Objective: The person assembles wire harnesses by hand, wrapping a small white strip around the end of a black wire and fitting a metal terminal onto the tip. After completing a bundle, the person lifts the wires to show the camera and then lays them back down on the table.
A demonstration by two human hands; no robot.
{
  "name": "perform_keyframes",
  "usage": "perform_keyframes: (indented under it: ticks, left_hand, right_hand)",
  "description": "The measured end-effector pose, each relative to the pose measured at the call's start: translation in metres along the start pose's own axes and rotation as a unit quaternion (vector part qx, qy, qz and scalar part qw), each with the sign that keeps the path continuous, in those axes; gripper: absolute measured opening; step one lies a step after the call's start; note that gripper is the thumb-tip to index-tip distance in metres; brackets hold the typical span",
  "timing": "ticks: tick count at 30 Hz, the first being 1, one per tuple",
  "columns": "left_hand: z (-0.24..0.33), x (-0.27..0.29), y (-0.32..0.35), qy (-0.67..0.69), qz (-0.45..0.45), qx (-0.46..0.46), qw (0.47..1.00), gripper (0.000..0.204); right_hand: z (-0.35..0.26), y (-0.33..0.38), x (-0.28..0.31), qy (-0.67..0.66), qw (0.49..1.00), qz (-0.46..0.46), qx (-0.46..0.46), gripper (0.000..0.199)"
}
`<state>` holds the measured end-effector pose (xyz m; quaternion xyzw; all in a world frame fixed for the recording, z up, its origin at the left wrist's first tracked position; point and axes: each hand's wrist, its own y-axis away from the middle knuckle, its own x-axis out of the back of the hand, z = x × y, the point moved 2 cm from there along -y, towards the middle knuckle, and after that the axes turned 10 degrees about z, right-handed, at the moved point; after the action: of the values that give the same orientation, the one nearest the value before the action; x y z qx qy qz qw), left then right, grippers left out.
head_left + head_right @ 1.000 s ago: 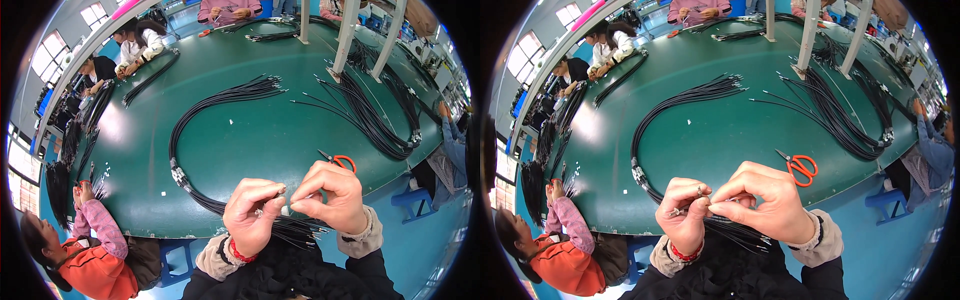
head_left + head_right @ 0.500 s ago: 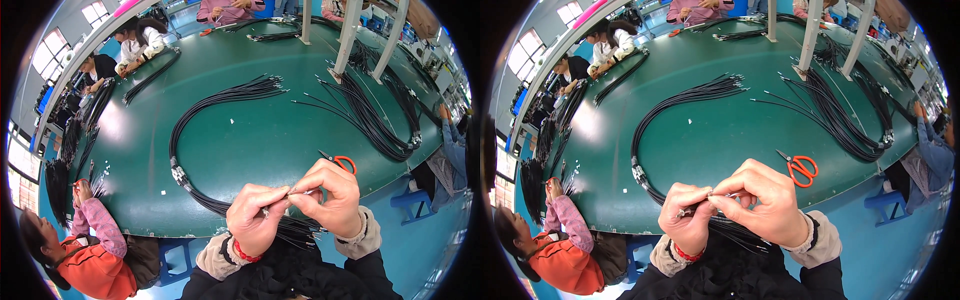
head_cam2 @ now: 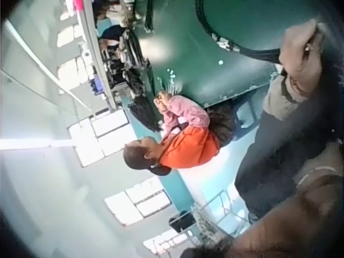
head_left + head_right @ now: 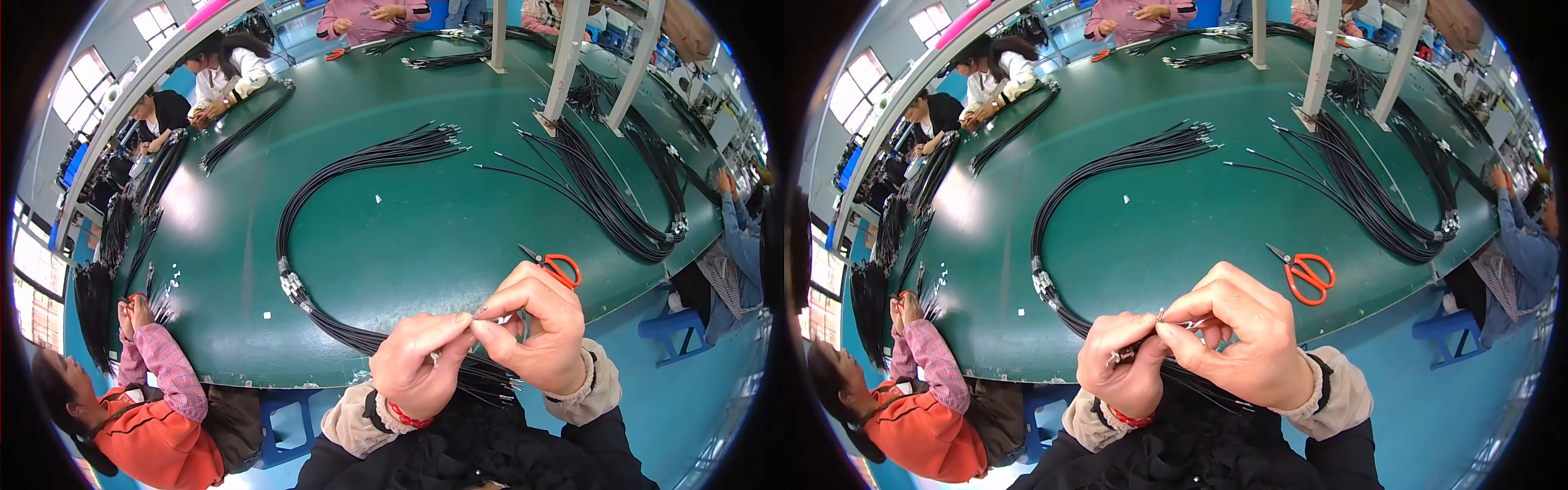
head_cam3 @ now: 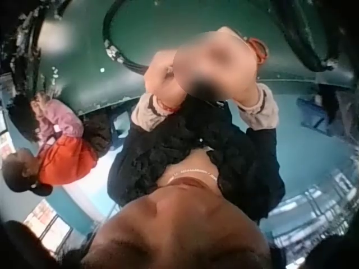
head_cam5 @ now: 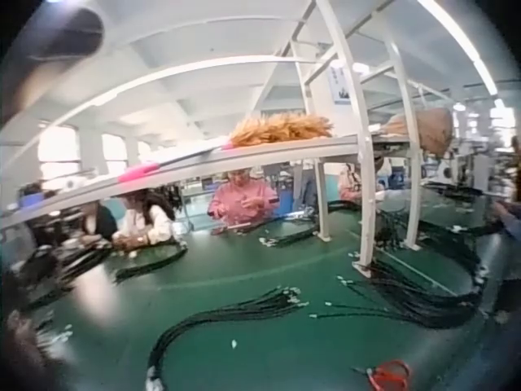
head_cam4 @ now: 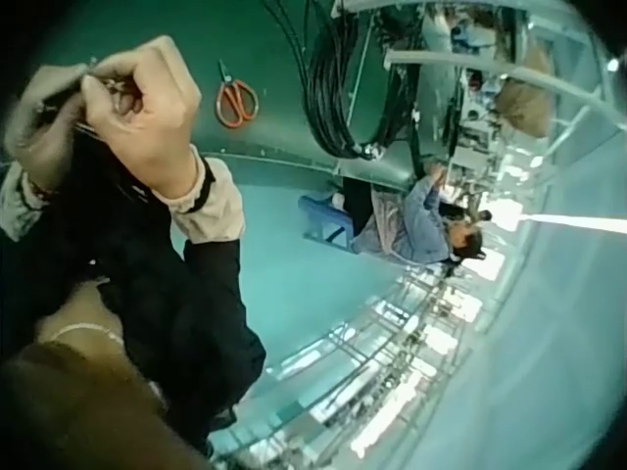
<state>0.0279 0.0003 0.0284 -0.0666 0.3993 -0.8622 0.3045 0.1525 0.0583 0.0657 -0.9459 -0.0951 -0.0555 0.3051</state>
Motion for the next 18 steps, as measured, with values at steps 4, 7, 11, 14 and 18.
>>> perform_keyframes:
  ticks: [4,7,11,14,18]
  left_hand:
    - [-0.0002,0.0006,-0.0029,0.001,-0.053,0.074,0.996,0.022]
    - [-0.0041,0.0027,-0.0010,0.040,-0.016,0.075,0.996,0.025]
    - [-0.0050,0.0003,-0.0003,0.046,-0.001,0.072,0.996,0.021]
    - [-0.0058,0.0009,-0.0004,0.034,-0.003,0.072,0.997,0.021]
    - [-0.0076,0.0007,0.0036,0.046,0.009,0.084,0.995,0.021]
  right_hand:
    - [-0.0019,0.0008,0.0026,0.000,1.000,-0.014,0.024,0.014]
    - [-0.0031,0.0011,0.0021,-0.019,0.999,-0.028,0.022,0.015]
    - [0.0024,0.0041,0.0012,-0.047,0.999,0.020,-0.002,0.018]
    - [-0.0007,0.0029,0.0014,-0.038,0.999,0.015,0.023,0.017]
    - [0.0009,0.0022,0.0014,-0.012,0.997,0.002,0.071,0.017]
